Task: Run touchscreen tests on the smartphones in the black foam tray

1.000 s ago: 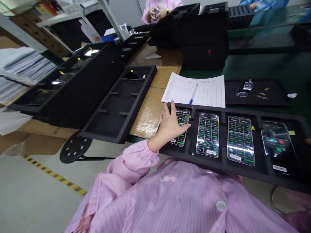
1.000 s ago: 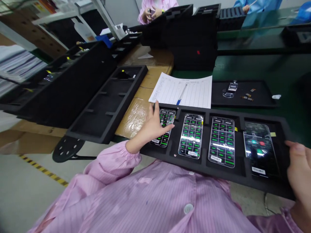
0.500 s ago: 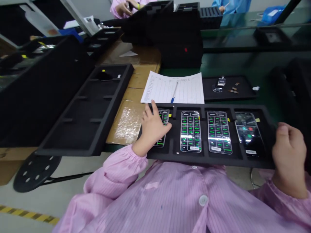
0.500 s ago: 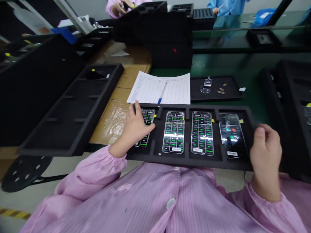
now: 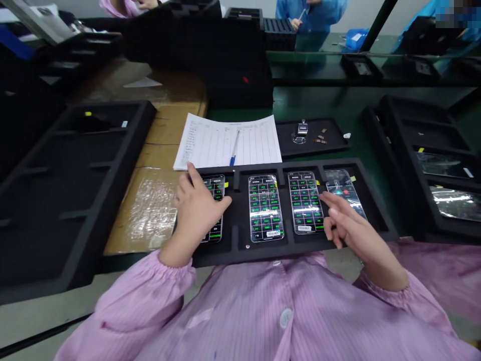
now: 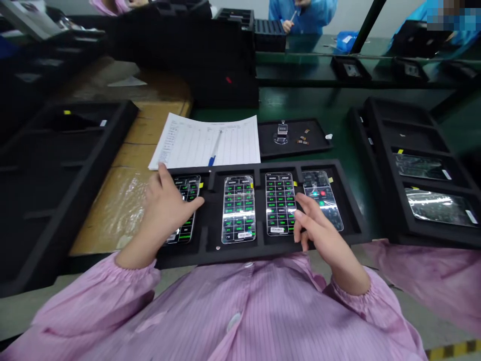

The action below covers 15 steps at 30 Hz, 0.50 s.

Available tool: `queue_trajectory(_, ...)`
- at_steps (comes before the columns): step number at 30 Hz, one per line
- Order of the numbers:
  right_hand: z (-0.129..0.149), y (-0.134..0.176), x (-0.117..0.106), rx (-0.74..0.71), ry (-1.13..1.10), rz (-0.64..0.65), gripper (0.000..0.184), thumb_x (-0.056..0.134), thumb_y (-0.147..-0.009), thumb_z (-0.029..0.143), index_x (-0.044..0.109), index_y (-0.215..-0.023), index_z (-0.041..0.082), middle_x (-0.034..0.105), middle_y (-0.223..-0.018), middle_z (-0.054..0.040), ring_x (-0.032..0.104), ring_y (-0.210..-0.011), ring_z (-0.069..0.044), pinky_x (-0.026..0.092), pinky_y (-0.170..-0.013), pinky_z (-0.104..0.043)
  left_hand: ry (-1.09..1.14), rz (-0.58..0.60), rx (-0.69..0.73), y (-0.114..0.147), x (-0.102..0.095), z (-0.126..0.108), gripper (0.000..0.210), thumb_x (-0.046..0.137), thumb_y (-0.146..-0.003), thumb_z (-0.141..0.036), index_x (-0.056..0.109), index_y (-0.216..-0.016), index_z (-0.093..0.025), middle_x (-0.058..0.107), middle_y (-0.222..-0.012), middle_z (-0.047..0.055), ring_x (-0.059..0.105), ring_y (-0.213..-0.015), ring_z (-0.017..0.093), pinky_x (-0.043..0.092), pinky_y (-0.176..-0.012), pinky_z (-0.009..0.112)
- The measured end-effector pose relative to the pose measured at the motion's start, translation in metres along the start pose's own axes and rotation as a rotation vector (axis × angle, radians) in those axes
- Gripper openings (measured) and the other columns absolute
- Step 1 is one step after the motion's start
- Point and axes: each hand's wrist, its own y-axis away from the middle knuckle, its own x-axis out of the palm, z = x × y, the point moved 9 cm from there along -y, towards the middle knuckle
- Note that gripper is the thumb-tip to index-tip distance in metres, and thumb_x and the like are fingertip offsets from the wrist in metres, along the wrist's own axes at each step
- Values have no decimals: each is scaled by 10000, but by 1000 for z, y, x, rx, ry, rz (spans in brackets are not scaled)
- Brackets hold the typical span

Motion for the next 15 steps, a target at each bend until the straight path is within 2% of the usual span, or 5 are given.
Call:
queue_trajectory(3,-10,-4,16,9,0,56,594,594,-911,563,491,-1388,223,591,-684,23,446,-455,-133,356,-342,-244,-9,-1,-7,1,-1,-2,1112,748,-742,-340,105,-1565,39,314,-1528,352,386,-1384,522,369,-1121,640)
queue_trajectory(7,-10,-6,30,-42,168,106,365,462,-975,521,581,-1175,240,434,-520,65,503,-480,-161,393,-420,-267,-16,-10,-9,2,-1,-3,1096,745,-745,-348,127,-1567,34,291,-1547,359,374,-1396,528,354,-1126,658)
queue_trajectory(10,-3,-8,32,-133,313,107,301,429,-985,495,615,-1044,266,369,-469,15,649,-1058,-285,501,-603,-306,-10,4,-6,1,-1,0,1103,750,-743,-352,127,-1571,25,235,-1579,363,327,-1429,537,338,-1135,669)
queue_trajectory(12,1,-10,31,-191,353,100,299,417,-992,498,623,-1005,281,353,-454,-23,395,-1427,-281,535,-744,-347,12,25,-11,1,-2,2,1099,747,-752,-357,121,-1573,19,190,-1596,371,292,-1452,540,336,-1136,675)
queue_trajectory(15,5,-11,29,-267,438,75,338,377,-1017,501,637,-999,286,376,-469,-37,328,-1471,-272,547,-840,-395,30,5,43,4,-10,-11,1059,716,-798,-373,110,-1569,26,78,-1619,389,150,-1511,530,201,-1183,708)
